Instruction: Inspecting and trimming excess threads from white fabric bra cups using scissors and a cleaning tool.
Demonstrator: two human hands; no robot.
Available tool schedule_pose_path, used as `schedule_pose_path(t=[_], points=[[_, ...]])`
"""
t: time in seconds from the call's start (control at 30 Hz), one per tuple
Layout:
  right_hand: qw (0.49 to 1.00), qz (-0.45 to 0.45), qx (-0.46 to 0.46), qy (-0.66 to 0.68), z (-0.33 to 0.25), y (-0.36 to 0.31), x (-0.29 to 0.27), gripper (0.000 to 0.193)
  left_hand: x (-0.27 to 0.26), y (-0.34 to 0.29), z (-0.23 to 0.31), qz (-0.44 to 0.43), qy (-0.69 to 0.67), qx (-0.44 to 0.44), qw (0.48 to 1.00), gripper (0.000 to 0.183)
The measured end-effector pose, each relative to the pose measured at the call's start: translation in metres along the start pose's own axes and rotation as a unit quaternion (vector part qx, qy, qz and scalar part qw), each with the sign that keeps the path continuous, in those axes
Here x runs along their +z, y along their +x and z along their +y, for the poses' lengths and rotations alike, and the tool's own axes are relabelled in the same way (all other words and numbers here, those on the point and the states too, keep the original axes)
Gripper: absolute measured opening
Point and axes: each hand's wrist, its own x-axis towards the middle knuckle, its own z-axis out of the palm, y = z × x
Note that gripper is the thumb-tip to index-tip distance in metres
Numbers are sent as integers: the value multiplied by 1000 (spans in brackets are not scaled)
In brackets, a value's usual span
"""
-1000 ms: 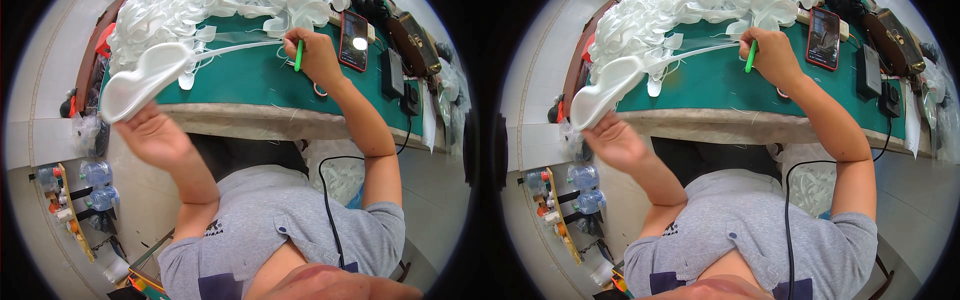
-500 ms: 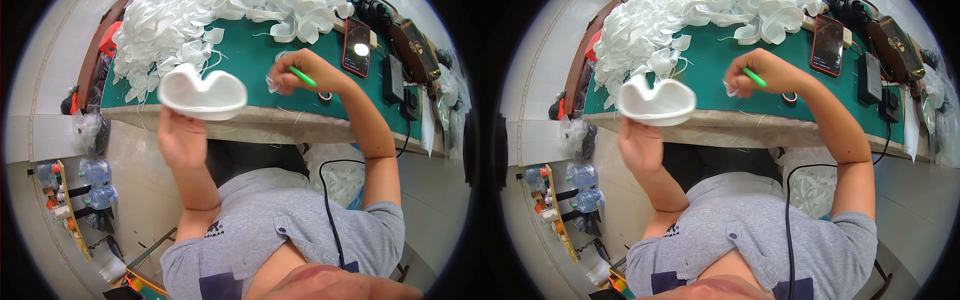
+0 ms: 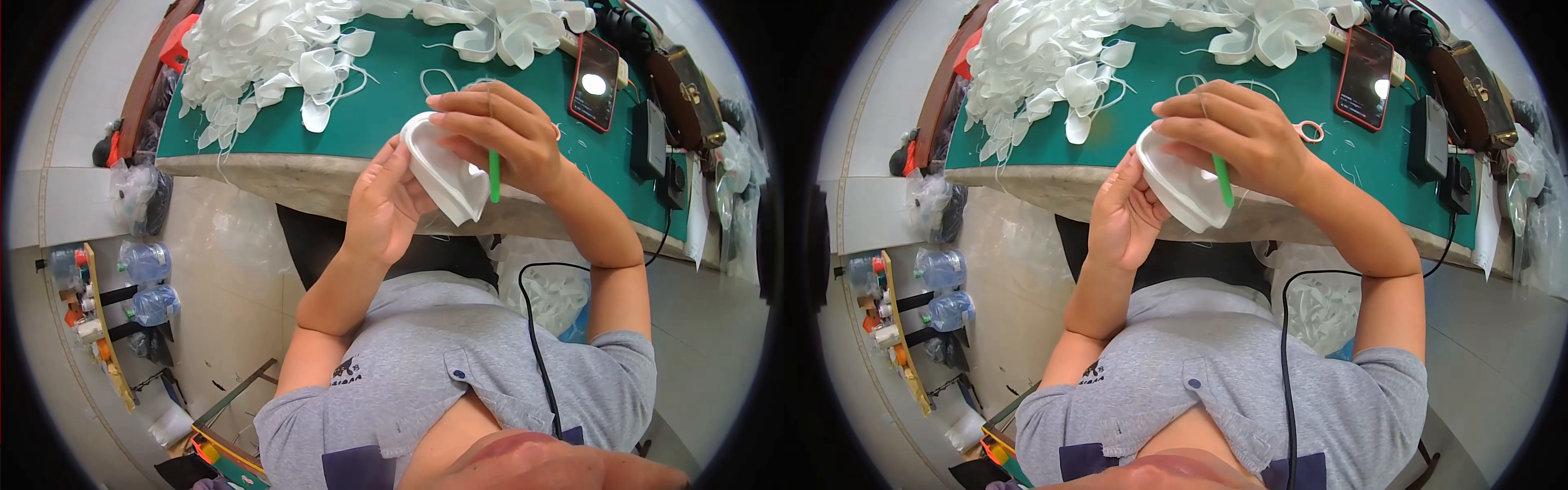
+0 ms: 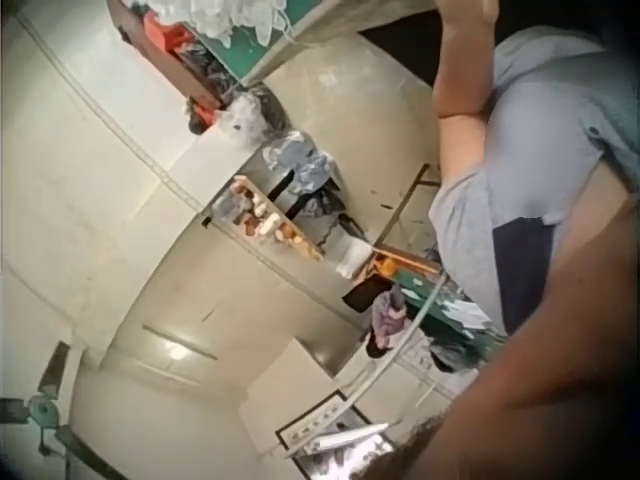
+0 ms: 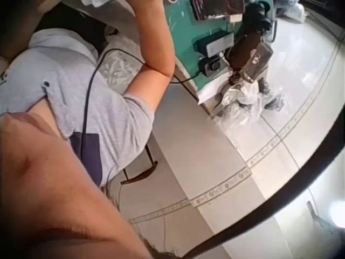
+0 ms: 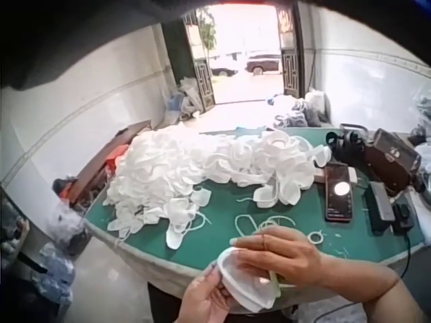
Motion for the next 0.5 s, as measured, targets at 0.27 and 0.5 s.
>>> schedule_pose_path(t=[0.27,0.5], points=[[991,-59,-83,-82,8,-12,-4,37,7,7,-7,-9,94,-26,995,40],[980,-58,-135,-132,5,-15,2,35,6,5,-8,-15,107,-49,993,41]])
